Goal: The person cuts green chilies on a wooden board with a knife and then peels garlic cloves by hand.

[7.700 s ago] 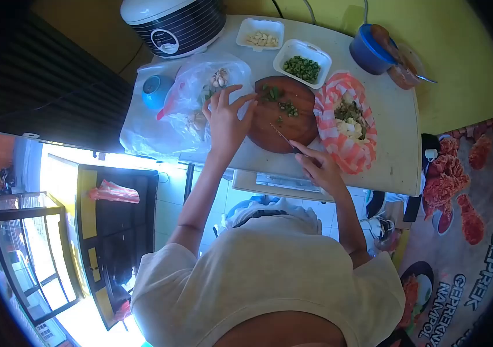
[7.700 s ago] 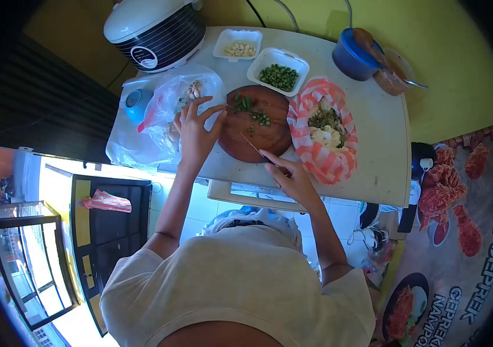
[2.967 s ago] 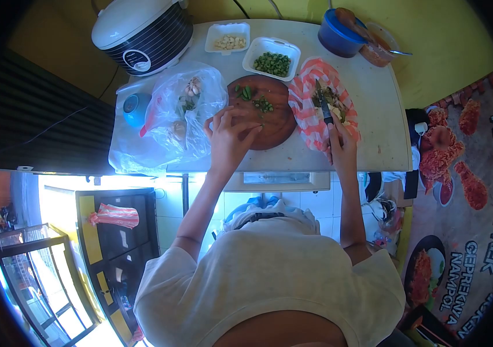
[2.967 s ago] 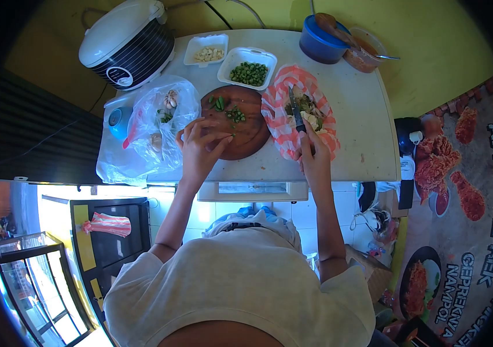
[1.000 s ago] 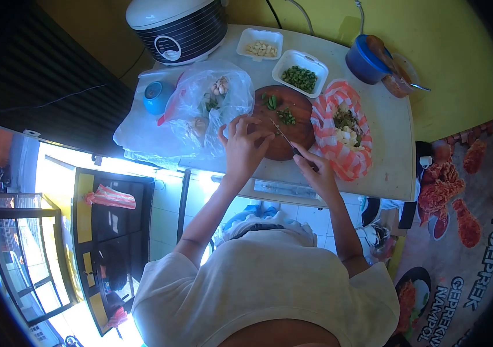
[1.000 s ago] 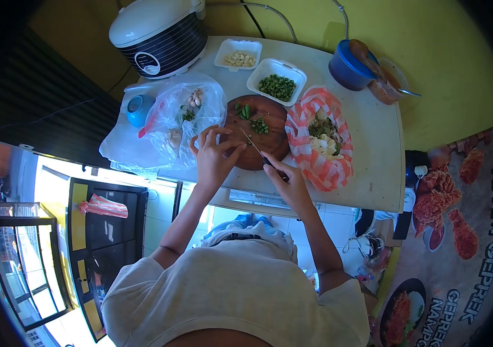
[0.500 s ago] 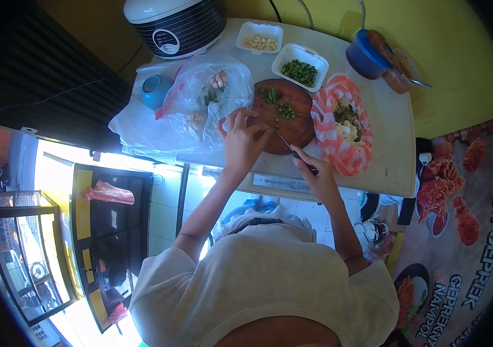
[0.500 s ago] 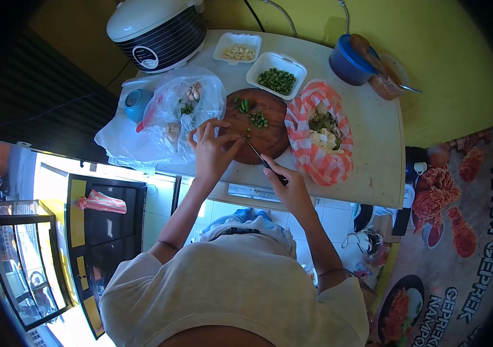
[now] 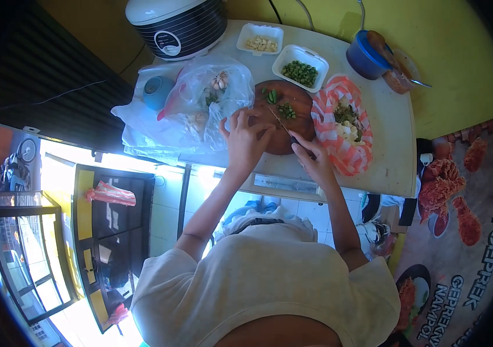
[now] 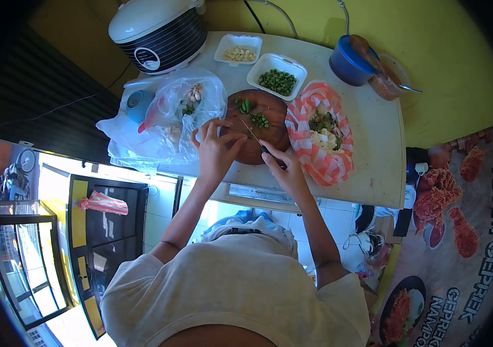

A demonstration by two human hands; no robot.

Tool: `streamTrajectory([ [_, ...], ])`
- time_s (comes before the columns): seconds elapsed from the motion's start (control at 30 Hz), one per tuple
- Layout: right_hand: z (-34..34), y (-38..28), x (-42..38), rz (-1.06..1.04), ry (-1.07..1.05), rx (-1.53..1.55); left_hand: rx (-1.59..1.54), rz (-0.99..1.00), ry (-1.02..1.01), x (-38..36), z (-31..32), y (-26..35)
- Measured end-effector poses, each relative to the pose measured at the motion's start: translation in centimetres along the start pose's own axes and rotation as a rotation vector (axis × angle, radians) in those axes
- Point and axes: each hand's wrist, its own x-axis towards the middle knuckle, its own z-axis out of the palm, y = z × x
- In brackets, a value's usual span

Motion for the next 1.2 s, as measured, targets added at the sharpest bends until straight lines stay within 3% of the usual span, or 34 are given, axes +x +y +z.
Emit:
streamTrajectory([
  [0.13,0.0,-0.8,-0.5,0.051,0.025,0.166,-0.002,0.01,-0.006,0.8,0.5,0.2],
  [0.33,-0.8,0.3,-1.8,0.072,-0.083,0.084,0.068,0.038,0.081,3.1,-1.4,-1.5],
  [0.53,-0.6,1.0,-0.6,-0.013,-0.011,0.026,0.092,0.213,0.011,7.3,-0.6,-3.2],
  [0.63,-0.6,0.2,-0.5,0.069,-0.028,0.026,0.133,0.217,-0.041,8.9,0.5,-2.6],
  [1.0,-1.2,0.6,-0.8,0.006,-0.035,-0.001,0.168,0.209,-0.134,10.5,1.9,-1.4],
  [1.2,-2.1,-0.2,-0.6,0.062,-0.092,-0.01,0.007,0.277,-0.003,10.4,1.2,-1.0],
])
